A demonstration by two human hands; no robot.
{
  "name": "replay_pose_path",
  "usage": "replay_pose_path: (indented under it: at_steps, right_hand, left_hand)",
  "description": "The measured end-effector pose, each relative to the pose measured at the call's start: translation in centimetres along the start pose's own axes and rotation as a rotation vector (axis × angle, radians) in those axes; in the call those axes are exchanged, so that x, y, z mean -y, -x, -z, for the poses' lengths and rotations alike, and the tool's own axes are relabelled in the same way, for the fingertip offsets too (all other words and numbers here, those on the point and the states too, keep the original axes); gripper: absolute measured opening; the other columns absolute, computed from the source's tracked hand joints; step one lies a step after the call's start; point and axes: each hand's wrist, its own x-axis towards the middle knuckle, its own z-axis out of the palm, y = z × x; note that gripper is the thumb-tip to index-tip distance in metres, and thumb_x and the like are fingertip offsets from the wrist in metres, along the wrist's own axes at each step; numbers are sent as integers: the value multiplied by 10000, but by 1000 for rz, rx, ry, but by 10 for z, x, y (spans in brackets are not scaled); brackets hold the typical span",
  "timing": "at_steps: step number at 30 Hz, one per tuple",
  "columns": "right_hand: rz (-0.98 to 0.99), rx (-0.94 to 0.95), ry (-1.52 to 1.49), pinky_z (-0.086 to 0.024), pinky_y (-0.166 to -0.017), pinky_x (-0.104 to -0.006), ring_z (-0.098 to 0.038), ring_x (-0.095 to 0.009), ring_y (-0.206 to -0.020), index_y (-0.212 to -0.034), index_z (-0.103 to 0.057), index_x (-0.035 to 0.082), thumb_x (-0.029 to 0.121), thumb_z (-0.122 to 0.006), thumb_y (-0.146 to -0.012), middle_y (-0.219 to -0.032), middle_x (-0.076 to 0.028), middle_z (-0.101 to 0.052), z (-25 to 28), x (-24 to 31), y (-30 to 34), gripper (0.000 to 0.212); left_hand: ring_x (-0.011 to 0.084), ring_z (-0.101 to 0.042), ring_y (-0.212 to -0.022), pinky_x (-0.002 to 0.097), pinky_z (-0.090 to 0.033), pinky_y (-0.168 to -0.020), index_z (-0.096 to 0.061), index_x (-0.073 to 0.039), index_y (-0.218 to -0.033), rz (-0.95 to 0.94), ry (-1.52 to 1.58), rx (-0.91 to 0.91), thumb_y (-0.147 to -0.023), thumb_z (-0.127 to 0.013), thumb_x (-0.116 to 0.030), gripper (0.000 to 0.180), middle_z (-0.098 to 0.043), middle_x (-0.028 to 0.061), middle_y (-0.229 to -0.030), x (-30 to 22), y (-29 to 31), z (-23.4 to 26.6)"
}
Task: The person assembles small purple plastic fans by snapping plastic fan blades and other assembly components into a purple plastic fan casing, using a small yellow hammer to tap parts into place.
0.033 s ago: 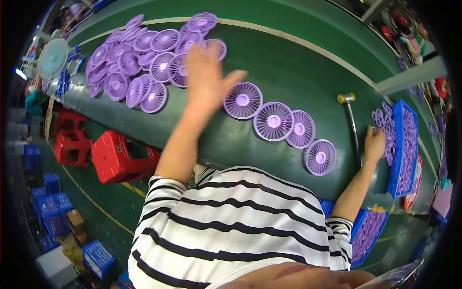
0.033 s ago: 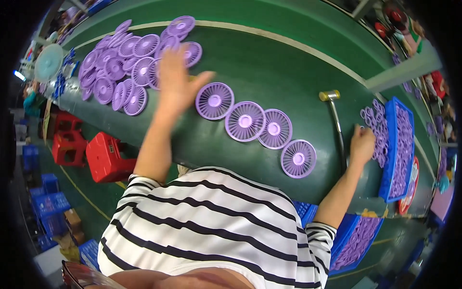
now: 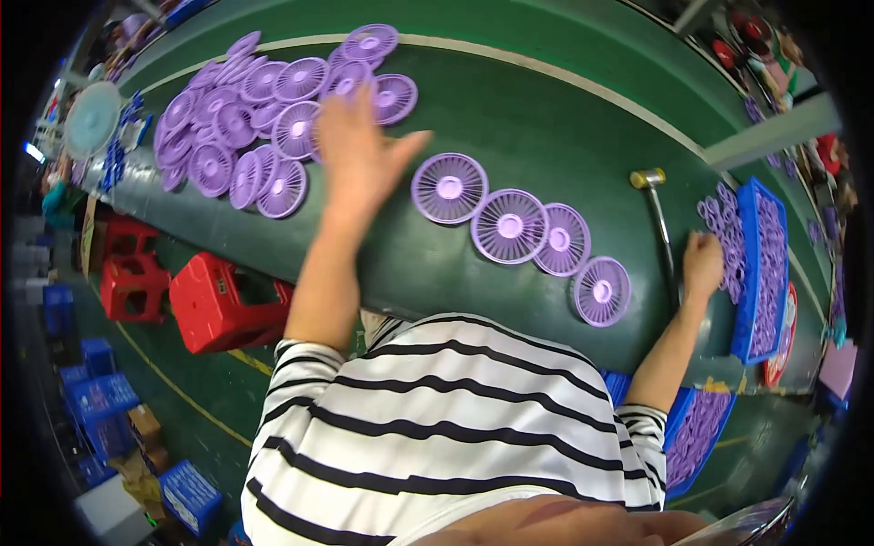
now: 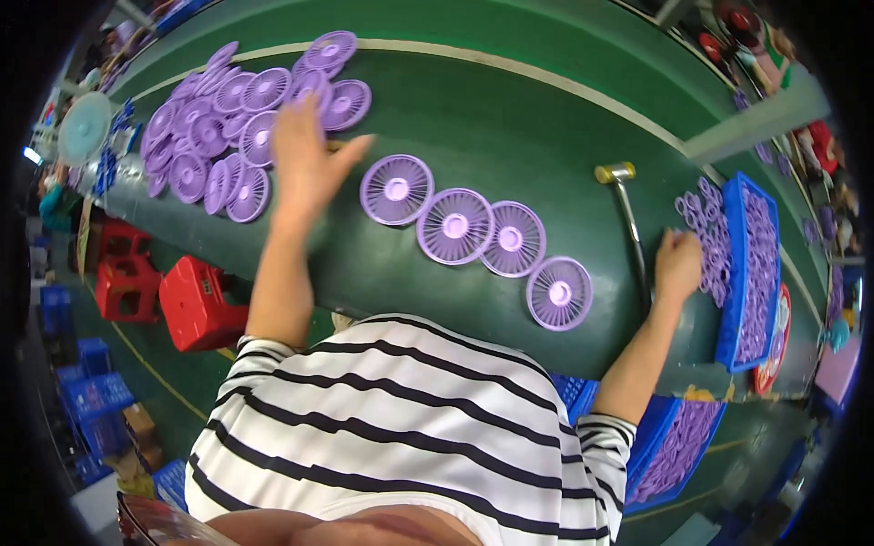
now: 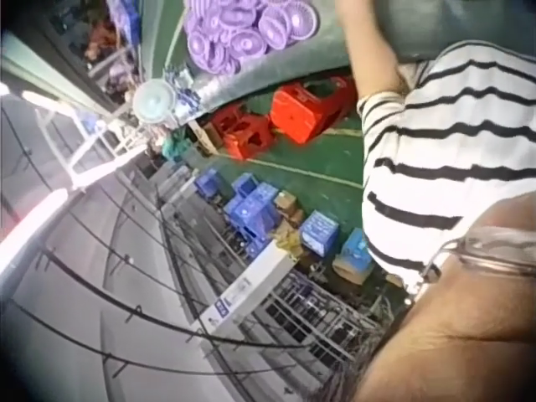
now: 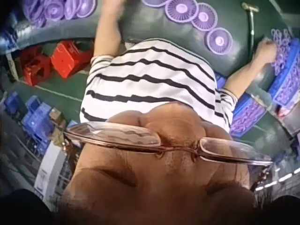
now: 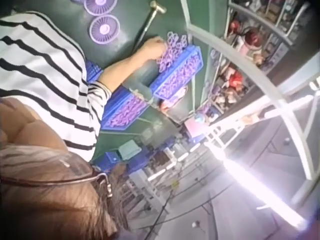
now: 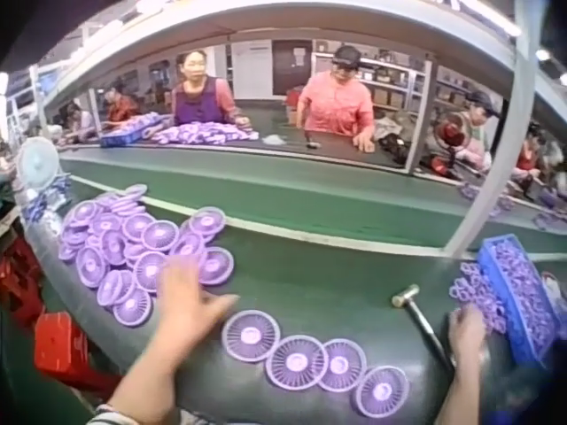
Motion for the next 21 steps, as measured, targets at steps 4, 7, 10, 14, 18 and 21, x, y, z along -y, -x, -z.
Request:
replay_pose_path:
  at_steps: [4,7,10,14,18,21]
  right_hand:
    - [122,-84,-421,-473,-653,-395,-603,-317,-703,-884,-636,32,233,-641,-841,-784,-151,-626,20,37,11,206]
    - [87,-127,-728,-465,-562,-267,-580,-136,-581,-865,-661,34,135,-713,-795,-693,-86,-623,49,83,24,133]
    - [-41,-71,-998,-464,-566,-201,-571,-54,-600,-880,-660,-2,101,-717,-803,-684,-14,-651,84,116,41,140]
    - [59,-62,-1208,-468,-582,-209,-589,-75,-627,-867,-667,-8,49,-705,-799,-724,-36,-662,104,141,62,96]
    - [398,-153,-1050,-479,-602,-261,-613,-187,-672,-823,-678,16,-6,-726,-722,-791,-94,-657,123,162,74,114]
    - [531,-215,-1048,-472,-581,-281,-595,-212,-649,-794,-675,30,-5,-763,-653,-766,-78,-639,127,184,84,170]
  left_hand:
    - [460,-424,-1201,502,-347,-1002,-453,-8,-1291,48,-192,68,-738,-722,-246,660,-452,303,-1296,65,25,3]
    - [402,-619,-883,455,-478,-758,-527,-30,-1231,466,-90,115,-834,-604,-134,417,-643,231,-978,40,27,30]
    - [214,-638,-727,310,-499,-688,-581,9,-1133,239,211,-237,-877,-617,-102,281,-669,149,-868,30,39,36]
    - [112,-572,-798,244,-482,-721,-588,11,-1033,214,709,-315,-895,-608,-50,152,-604,42,-934,-32,46,33]
    - [105,-528,-903,257,-431,-804,-573,-19,-1097,222,979,7,-972,-502,-196,229,-583,30,-976,-88,49,33]
    - [92,-509,-845,252,-431,-751,-563,-6,-1042,341,1182,137,-982,-485,-256,268,-565,35,-922,-113,52,21]
